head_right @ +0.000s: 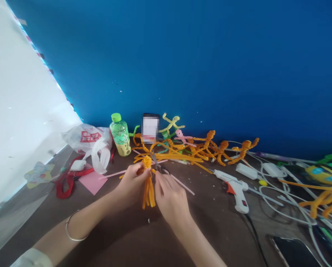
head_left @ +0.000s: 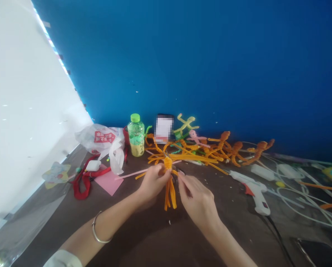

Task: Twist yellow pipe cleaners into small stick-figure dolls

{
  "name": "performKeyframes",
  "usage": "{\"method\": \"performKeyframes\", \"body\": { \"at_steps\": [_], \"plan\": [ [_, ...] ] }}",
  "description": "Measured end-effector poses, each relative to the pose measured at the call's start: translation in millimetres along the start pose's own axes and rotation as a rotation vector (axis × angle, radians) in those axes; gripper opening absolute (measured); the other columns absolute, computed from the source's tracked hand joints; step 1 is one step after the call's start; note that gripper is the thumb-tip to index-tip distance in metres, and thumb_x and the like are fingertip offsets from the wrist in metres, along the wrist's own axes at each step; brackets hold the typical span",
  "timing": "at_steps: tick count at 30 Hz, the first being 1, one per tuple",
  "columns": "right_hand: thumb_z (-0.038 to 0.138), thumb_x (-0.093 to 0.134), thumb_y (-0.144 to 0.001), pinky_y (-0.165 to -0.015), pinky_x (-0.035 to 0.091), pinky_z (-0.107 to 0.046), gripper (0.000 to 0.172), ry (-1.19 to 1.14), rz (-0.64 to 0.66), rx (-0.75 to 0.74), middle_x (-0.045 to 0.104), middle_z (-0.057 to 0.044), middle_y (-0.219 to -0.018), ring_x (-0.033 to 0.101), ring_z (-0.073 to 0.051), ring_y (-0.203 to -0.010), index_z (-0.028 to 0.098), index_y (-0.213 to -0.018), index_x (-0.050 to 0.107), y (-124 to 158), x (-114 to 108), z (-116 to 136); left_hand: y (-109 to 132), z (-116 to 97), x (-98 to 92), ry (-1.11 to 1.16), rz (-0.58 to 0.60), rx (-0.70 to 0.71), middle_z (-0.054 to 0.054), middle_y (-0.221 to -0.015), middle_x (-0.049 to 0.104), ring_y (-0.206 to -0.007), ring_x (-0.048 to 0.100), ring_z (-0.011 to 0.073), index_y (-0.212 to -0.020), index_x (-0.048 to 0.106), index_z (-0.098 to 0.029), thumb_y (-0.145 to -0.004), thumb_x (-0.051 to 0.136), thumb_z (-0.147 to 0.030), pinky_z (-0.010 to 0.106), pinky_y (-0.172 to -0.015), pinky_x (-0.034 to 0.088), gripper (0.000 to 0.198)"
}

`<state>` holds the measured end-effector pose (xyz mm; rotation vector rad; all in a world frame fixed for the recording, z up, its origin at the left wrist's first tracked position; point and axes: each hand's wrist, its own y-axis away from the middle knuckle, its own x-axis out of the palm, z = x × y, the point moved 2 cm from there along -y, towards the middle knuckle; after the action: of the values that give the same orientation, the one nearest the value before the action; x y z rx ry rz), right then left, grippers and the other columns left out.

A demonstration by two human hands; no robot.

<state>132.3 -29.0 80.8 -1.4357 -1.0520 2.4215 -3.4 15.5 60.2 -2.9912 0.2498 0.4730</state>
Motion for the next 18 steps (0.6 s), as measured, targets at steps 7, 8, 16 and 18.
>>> {"method": "performKeyframes", "body": {
  "at_steps": [7, 8, 16, 18],
  "plan": [
    [0.008, 0.047, -0.082, -0.084, 0.051, -0.031, 0.037, 0.177, -0.038, -0.328, 0.065, -0.011, -0.104, 0.062, -0.021, -0.093, 0.016, -0.118, 0.053, 9, 3, -8, -2, 2, 1.5, 0.484, 0.133, -0.224, -0.001, -0.062, 0.052, -0.06, 0.048, 0.0093, -0.07, 0.056, -0.012, -0.073, 0.055, -0.045, 0.022, -0.059, 0.037, 0.033],
    [0.008, 0.047, -0.082, -0.084, 0.05, -0.031, 0.036, 0.181, -0.031, -0.344, 0.065, -0.011, -0.104, 0.062, -0.021, -0.093, 0.015, -0.117, 0.053, 8, 2, -10, -3, 3, 1.4, 0.527, 0.132, -0.239, -0.001, -0.063, 0.052, -0.061, 0.049, 0.0095, -0.069, 0.057, -0.012, -0.072, 0.057, -0.044, 0.022, -0.061, 0.038, 0.033],
    [0.005, 0.047, -0.081, -0.079, 0.05, -0.031, 0.034, 0.068, 0.059, -0.364, 0.066, -0.007, -0.098, 0.062, -0.019, -0.088, 0.02, -0.109, 0.06, 0, 1, -29, -7, 8, 1.9, 0.723, 0.239, -0.304, 0.002, -0.061, 0.055, -0.058, 0.05, 0.0101, -0.068, 0.06, -0.01, -0.069, 0.061, -0.04, 0.022, -0.059, 0.037, 0.03],
    [0.009, 0.05, -0.081, -0.078, 0.05, -0.031, 0.027, -0.06, 0.021, -0.261, 0.067, -0.006, -0.092, 0.063, -0.018, -0.084, 0.021, -0.102, 0.062, -2, 2, -31, -7, 7, 1.5, 0.693, 0.253, -0.312, 0.001, -0.06, 0.054, -0.056, 0.048, 0.009, -0.066, 0.059, -0.01, -0.07, 0.059, -0.041, 0.021, -0.057, 0.036, 0.031]
  ]
}}
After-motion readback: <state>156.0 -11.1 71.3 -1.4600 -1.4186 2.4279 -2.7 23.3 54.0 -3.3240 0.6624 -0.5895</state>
